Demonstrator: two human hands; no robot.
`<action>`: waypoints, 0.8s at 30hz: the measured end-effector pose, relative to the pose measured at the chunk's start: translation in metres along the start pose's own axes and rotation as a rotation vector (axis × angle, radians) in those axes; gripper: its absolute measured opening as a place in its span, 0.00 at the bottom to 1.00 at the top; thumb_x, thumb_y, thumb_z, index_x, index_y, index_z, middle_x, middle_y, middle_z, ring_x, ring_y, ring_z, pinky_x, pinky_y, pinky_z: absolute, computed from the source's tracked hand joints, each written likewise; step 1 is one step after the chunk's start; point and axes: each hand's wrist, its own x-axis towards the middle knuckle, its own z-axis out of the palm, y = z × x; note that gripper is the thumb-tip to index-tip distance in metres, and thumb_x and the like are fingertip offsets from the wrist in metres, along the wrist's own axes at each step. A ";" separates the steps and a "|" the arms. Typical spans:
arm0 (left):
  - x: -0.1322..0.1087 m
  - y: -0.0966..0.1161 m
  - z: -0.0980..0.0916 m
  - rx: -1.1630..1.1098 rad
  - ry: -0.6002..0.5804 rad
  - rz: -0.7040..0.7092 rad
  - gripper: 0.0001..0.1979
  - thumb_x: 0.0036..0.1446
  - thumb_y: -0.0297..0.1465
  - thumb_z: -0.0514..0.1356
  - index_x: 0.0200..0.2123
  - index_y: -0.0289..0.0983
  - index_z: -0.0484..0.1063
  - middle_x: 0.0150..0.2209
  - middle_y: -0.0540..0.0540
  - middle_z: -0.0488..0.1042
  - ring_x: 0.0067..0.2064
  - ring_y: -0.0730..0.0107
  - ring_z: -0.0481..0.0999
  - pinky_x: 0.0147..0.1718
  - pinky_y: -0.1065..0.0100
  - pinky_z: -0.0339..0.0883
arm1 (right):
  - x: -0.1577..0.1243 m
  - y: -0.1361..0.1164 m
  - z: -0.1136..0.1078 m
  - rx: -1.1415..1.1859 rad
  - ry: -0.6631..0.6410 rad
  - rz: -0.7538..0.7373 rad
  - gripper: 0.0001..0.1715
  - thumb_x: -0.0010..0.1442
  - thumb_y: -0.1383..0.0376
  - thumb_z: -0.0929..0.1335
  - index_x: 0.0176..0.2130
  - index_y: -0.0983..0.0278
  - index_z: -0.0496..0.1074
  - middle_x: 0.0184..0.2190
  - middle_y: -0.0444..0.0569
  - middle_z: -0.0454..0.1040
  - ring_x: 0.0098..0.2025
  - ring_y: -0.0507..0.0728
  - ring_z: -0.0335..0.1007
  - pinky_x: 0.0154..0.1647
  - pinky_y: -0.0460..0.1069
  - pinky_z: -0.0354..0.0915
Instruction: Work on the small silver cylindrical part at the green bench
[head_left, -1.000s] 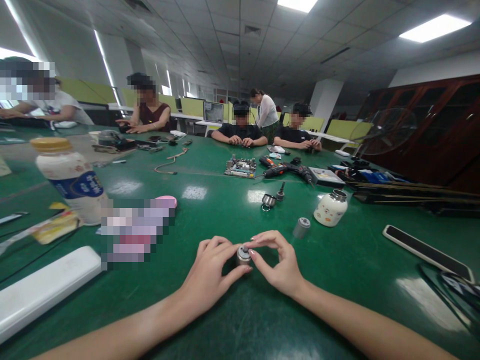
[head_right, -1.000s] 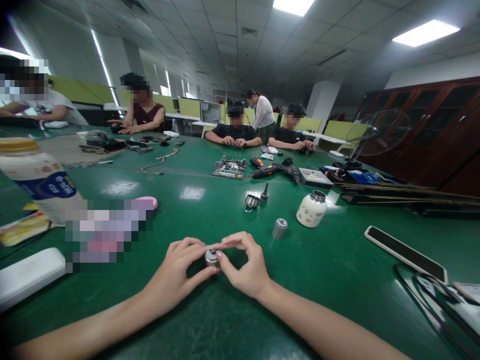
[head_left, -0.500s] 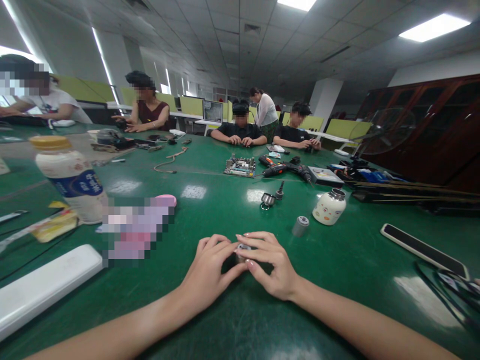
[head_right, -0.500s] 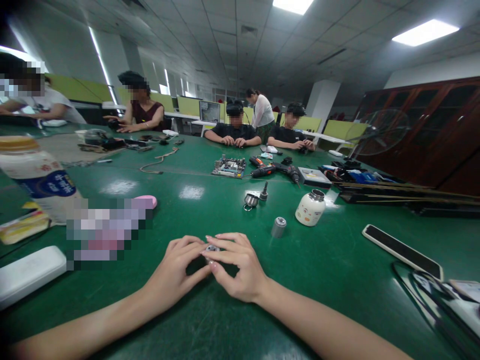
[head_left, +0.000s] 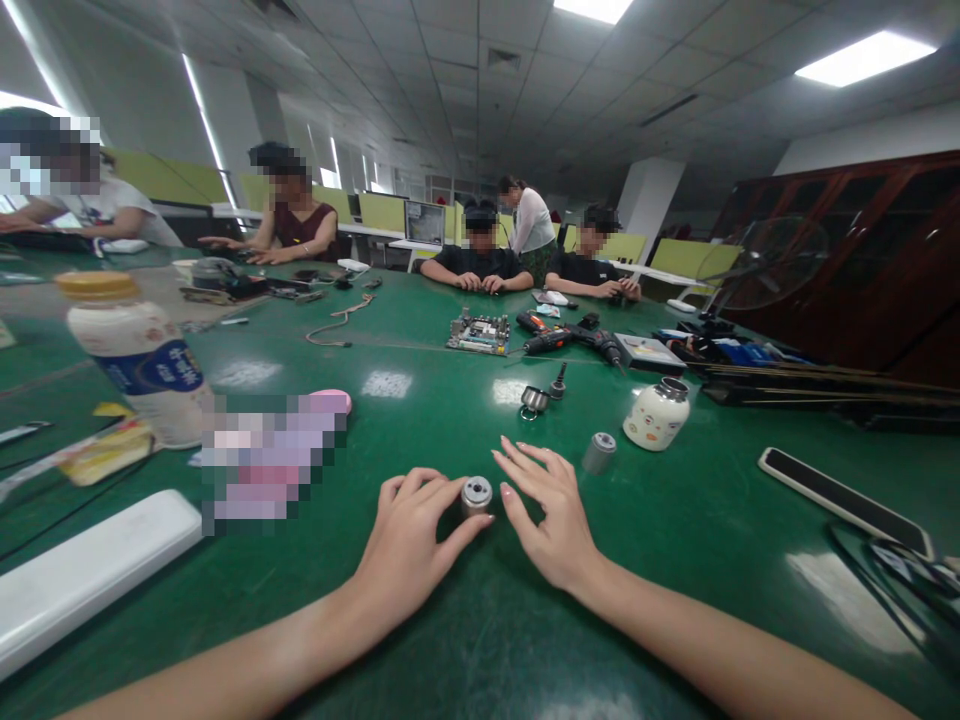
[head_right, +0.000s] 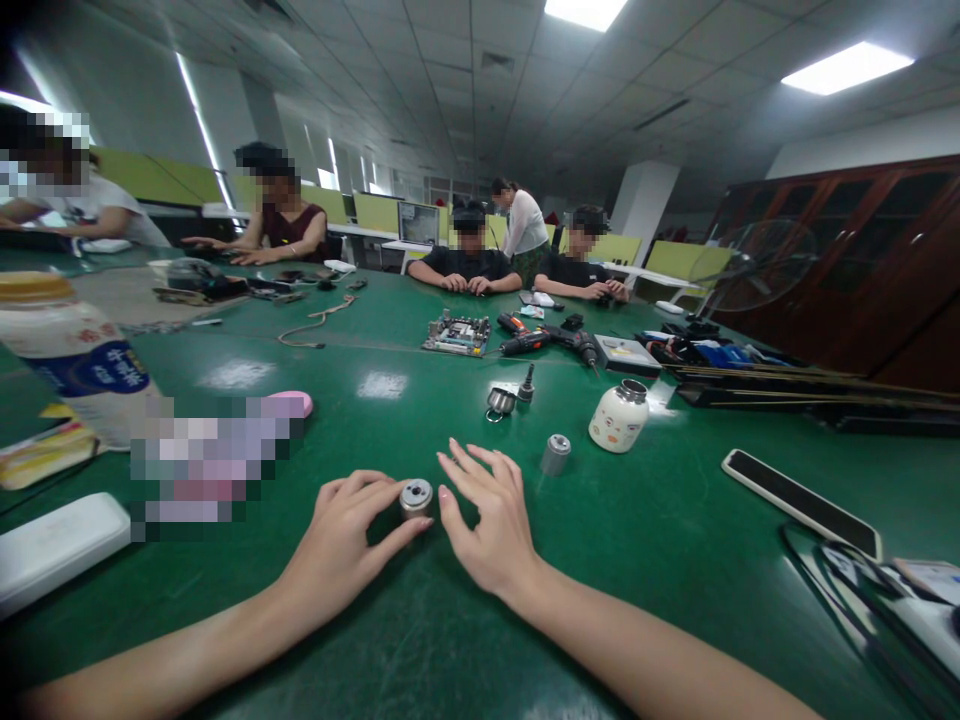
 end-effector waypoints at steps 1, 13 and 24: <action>0.000 0.000 0.000 0.006 0.010 -0.020 0.12 0.57 0.41 0.62 0.42 0.43 0.75 0.37 0.49 0.76 0.41 0.60 0.69 0.41 0.60 0.56 | 0.000 0.001 0.002 -0.033 -0.025 0.038 0.24 0.62 0.63 0.64 0.58 0.55 0.66 0.58 0.48 0.67 0.60 0.62 0.60 0.59 0.65 0.54; 0.002 0.000 0.000 -0.004 0.008 -0.052 0.13 0.58 0.43 0.60 0.42 0.43 0.74 0.37 0.49 0.76 0.40 0.61 0.70 0.39 0.62 0.56 | -0.006 -0.005 0.006 -0.216 -0.277 0.086 0.29 0.63 0.59 0.64 0.62 0.62 0.62 0.62 0.58 0.60 0.65 0.66 0.53 0.64 0.67 0.48; 0.002 -0.006 0.004 -0.075 -0.008 -0.033 0.11 0.58 0.38 0.61 0.44 0.41 0.73 0.38 0.47 0.76 0.40 0.60 0.70 0.40 0.59 0.60 | -0.004 -0.005 -0.002 -0.065 -0.127 -0.129 0.35 0.64 0.63 0.62 0.67 0.60 0.48 0.66 0.53 0.51 0.68 0.60 0.46 0.66 0.63 0.47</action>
